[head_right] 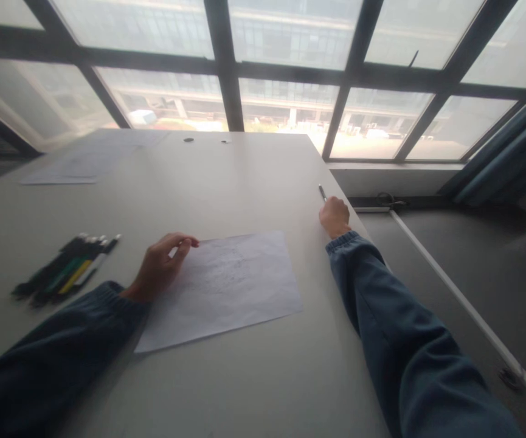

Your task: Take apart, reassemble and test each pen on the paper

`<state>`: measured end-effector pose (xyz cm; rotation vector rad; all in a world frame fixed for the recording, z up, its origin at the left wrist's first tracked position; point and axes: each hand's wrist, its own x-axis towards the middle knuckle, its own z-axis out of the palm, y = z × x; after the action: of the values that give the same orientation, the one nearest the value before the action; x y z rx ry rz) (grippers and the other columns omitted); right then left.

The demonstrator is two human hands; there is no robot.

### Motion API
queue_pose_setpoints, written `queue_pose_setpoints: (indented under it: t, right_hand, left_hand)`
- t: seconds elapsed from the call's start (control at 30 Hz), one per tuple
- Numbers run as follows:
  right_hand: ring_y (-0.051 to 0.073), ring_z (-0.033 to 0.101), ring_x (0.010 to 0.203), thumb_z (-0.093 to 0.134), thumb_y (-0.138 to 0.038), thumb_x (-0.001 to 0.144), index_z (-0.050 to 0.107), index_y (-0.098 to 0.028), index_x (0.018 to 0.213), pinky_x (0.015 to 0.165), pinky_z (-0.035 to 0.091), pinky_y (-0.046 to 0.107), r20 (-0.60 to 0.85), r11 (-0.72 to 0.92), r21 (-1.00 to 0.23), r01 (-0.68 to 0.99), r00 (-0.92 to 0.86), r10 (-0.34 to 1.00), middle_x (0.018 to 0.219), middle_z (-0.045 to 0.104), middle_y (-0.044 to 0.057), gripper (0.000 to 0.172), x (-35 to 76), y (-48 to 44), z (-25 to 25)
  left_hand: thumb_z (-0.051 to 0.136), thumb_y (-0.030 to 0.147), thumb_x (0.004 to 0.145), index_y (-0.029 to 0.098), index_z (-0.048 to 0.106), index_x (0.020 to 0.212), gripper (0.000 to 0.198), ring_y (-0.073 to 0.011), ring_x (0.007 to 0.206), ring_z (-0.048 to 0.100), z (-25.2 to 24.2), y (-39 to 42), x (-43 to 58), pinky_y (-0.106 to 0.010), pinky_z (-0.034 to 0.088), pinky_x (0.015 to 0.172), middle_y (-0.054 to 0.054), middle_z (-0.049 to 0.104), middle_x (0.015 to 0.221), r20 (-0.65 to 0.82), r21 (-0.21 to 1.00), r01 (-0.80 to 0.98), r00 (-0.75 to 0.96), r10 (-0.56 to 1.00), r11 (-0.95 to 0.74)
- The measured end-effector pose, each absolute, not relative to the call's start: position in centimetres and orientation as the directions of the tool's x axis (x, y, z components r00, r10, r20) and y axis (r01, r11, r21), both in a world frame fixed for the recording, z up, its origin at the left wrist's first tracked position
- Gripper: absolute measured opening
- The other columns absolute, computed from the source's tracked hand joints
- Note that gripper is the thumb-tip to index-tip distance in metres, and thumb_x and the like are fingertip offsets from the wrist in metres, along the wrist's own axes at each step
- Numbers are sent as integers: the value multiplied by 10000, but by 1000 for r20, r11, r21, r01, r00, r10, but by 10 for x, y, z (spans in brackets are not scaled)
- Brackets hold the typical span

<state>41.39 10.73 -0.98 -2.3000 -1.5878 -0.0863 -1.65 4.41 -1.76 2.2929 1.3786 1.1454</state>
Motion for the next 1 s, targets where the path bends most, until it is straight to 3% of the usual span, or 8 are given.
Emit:
queue_pose_setpoints:
  t: [0.07, 0.13, 0.23, 0.43, 0.57, 0.8, 0.9, 1.0]
  right_hand:
    - [329, 686, 919, 491, -194, 925, 737, -38, 976, 829, 500, 404, 281, -268, -258, 928, 337, 899, 954, 723, 263, 296, 392, 103, -6]
    - [278, 664, 872, 479, -203, 936, 732, -100, 949, 812, 480, 368, 406, -7, -289, 957, 129, 905, 936, 729, 186, 274, 362, 96, -4]
    - [202, 612, 753, 486, -209, 954, 705, -139, 877, 743, 439, 311, 472, 367, -332, 869, -184, 862, 836, 695, 101, 242, 315, 74, -6]
    - [165, 551, 736, 482, -197, 994, 676, -183, 848, 667, 358, 281, 362, 737, -245, 630, -646, 672, 807, 627, 54, 244, 264, 32, -19]
    - [162, 549, 755, 486, -176, 997, 674, -192, 881, 673, 365, 276, 303, 816, -249, 521, -759, 577, 827, 609, 45, 222, 261, 29, -24]
    - [169, 568, 765, 477, -189, 1012, 692, -199, 953, 687, 394, 279, 299, 805, -294, 515, -750, 589, 853, 622, 52, 222, 262, 31, -24]
    - [173, 577, 774, 463, -199, 1021, 690, -193, 967, 696, 411, 281, 299, 811, -291, 508, -757, 581, 869, 629, 59, 234, 263, 30, -23]
    - [179, 586, 779, 454, -221, 1030, 693, -187, 973, 705, 420, 284, 350, 826, -273, 494, -748, 563, 864, 639, 67, 248, 264, 29, -23]
  left_hand:
    - [482, 369, 995, 197, 691, 874, 296, -199, 926, 663, -17, 43, -16, -331, 503, 905, -36, 730, 905, 500, 551, 645, 253, 828, -530]
    - [475, 362, 1000, 194, 685, 864, 302, -198, 925, 660, -16, 41, -16, -331, 500, 903, -38, 729, 896, 489, 552, 642, 268, 830, -532]
    - [472, 343, 1005, 196, 681, 848, 300, -195, 922, 657, -16, 38, -15, -330, 491, 901, -42, 729, 884, 493, 548, 643, 269, 828, -535]
    - [481, 286, 1009, 191, 676, 837, 276, -173, 886, 650, -18, 36, -16, -320, 479, 886, -32, 724, 874, 497, 539, 626, 303, 813, -563]
    - [489, 254, 996, 188, 679, 844, 252, -179, 878, 639, -19, 36, -16, -324, 478, 871, -38, 716, 868, 432, 520, 648, 363, 826, -557]
    - [546, 217, 951, 196, 710, 967, 166, -184, 886, 634, -17, 35, -20, -321, 505, 841, -44, 724, 920, 358, 494, 677, 414, 837, -546]
    - [577, 239, 933, 199, 715, 1031, 173, -183, 928, 669, -4, 36, -38, -306, 523, 838, -51, 739, 971, 375, 486, 705, 365, 852, -516]
    - [598, 294, 915, 196, 729, 1034, 202, -168, 826, 689, 16, 36, -77, -286, 529, 798, -39, 756, 921, 393, 468, 798, 197, 898, -380]
